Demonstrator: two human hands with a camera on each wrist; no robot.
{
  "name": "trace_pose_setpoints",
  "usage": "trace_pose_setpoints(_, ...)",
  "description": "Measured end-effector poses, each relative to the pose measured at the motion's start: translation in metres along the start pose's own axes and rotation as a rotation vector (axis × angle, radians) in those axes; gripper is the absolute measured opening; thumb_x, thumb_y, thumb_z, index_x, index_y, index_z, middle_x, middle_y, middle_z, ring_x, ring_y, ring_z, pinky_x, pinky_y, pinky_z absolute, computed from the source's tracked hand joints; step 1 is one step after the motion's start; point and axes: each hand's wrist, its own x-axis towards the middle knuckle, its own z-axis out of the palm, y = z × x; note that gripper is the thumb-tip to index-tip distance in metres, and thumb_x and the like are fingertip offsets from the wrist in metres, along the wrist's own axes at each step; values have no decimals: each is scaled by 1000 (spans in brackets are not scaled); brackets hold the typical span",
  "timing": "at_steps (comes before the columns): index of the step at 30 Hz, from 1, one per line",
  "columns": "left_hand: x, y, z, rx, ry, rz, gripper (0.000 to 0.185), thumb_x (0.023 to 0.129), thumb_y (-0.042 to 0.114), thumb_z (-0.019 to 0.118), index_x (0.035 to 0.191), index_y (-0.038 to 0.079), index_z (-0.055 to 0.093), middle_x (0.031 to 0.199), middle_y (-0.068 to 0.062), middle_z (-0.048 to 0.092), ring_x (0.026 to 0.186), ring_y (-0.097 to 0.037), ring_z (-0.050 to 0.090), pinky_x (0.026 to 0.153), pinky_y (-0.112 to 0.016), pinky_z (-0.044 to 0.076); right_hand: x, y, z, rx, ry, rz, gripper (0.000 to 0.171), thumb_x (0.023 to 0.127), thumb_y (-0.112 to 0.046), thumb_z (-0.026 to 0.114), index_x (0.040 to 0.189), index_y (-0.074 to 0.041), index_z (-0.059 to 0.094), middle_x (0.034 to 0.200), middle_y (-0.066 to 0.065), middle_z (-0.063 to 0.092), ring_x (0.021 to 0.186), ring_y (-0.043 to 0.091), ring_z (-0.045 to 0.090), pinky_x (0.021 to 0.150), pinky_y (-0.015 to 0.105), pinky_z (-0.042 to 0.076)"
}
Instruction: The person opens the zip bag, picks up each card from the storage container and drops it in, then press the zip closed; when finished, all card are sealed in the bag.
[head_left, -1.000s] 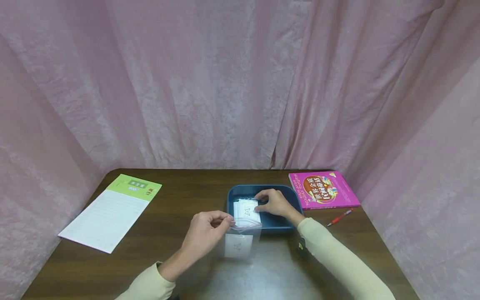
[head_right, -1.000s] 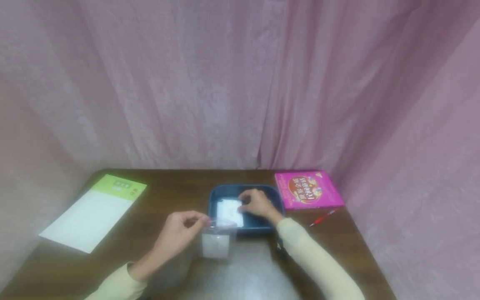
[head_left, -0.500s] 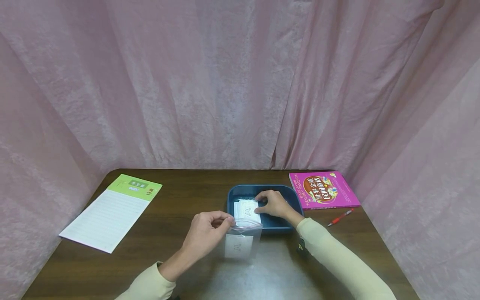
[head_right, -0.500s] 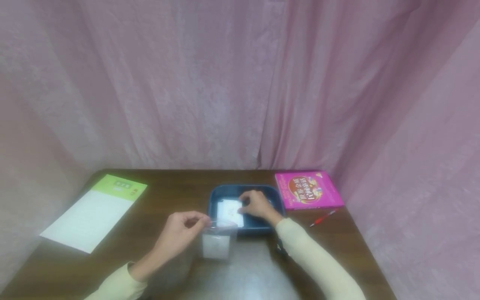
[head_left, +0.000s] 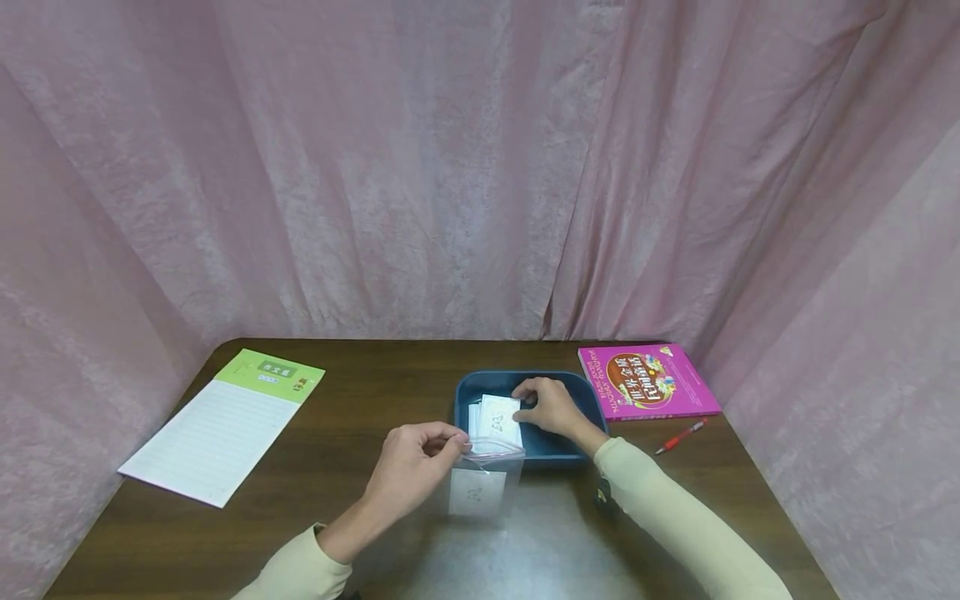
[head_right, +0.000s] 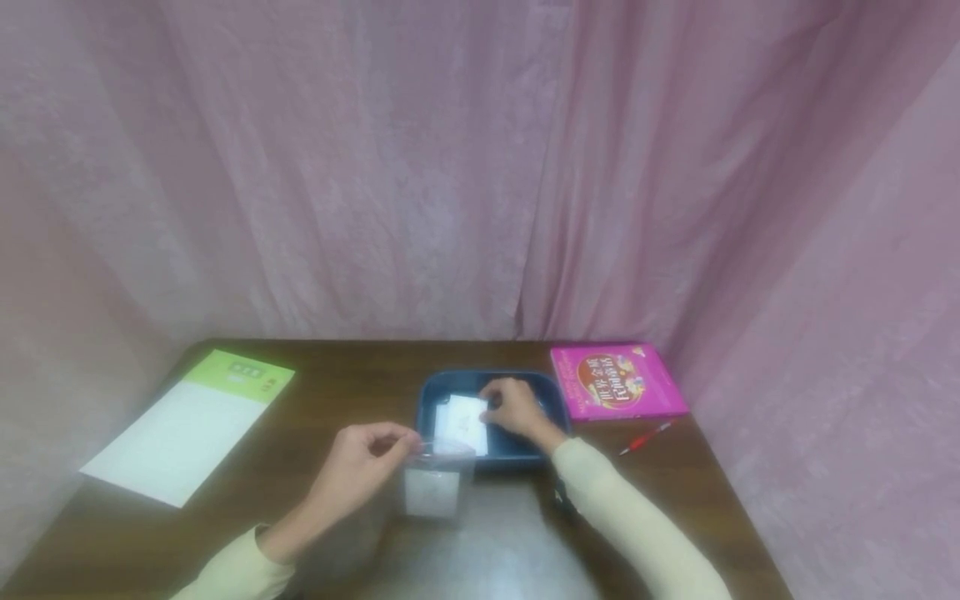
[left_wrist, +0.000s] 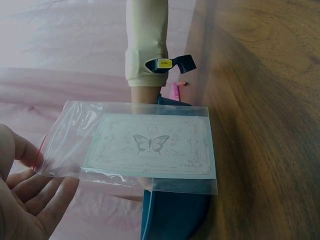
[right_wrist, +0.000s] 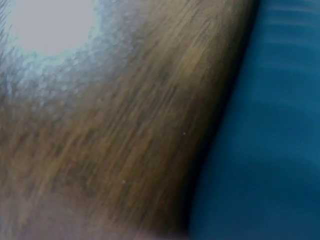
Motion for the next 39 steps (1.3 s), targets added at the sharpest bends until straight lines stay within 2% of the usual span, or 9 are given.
trace_pose_setpoints(7,0,1,-1,27,-4,-9,10,96,18,71,97,13,80,85,6,76,69,-11,65,60,-25,54,-4,-5,-10,154,39,65,26,82,-8,85,107,-7,76,91,3,71,80,15,65,74,31,58)
trace_pose_setpoints(15,1,0,-1,27,2,5,10,96,16,70,93,15,79,83,7,76,68,-10,66,59,-25,54,-6,-8,-22,351,12,158,31,86,-11,83,115,-8,74,100,4,73,87,18,70,84,39,59)
trace_pose_setpoints(20,3,0,-1,31,5,-1,10,96,17,70,94,13,80,83,9,76,68,-10,66,59,-26,54,-7,-9,-26,419,2,133,29,86,-12,82,114,-9,74,99,6,75,89,18,72,83,36,59)
trace_pose_setpoints(25,4,0,0,35,9,-6,11,95,16,71,96,9,80,84,7,76,69,-11,65,60,-25,54,-9,-13,-32,471,3,82,25,88,-9,80,112,-5,74,96,9,75,86,20,74,78,35,60)
trace_pose_setpoints(29,4,0,1,30,12,-17,11,95,16,71,96,10,80,85,5,76,69,-11,64,61,-25,54,-12,-17,-38,468,27,39,22,89,-8,79,111,-3,75,94,10,75,83,22,75,75,37,61)
trace_pose_setpoints(34,4,1,1,31,24,-17,9,95,15,72,93,11,80,84,4,76,70,-11,65,62,-24,54,-16,-22,-45,377,80,-13,19,90,-10,79,108,-6,76,92,8,75,81,20,74,72,34,61)
trace_pose_setpoints(39,4,-1,2,19,32,-6,9,95,16,72,91,14,79,83,5,76,70,-11,66,63,-24,55,-23,-35,-56,338,120,-38,19,89,-10,79,107,-6,76,93,9,75,80,20,74,70,33,61)
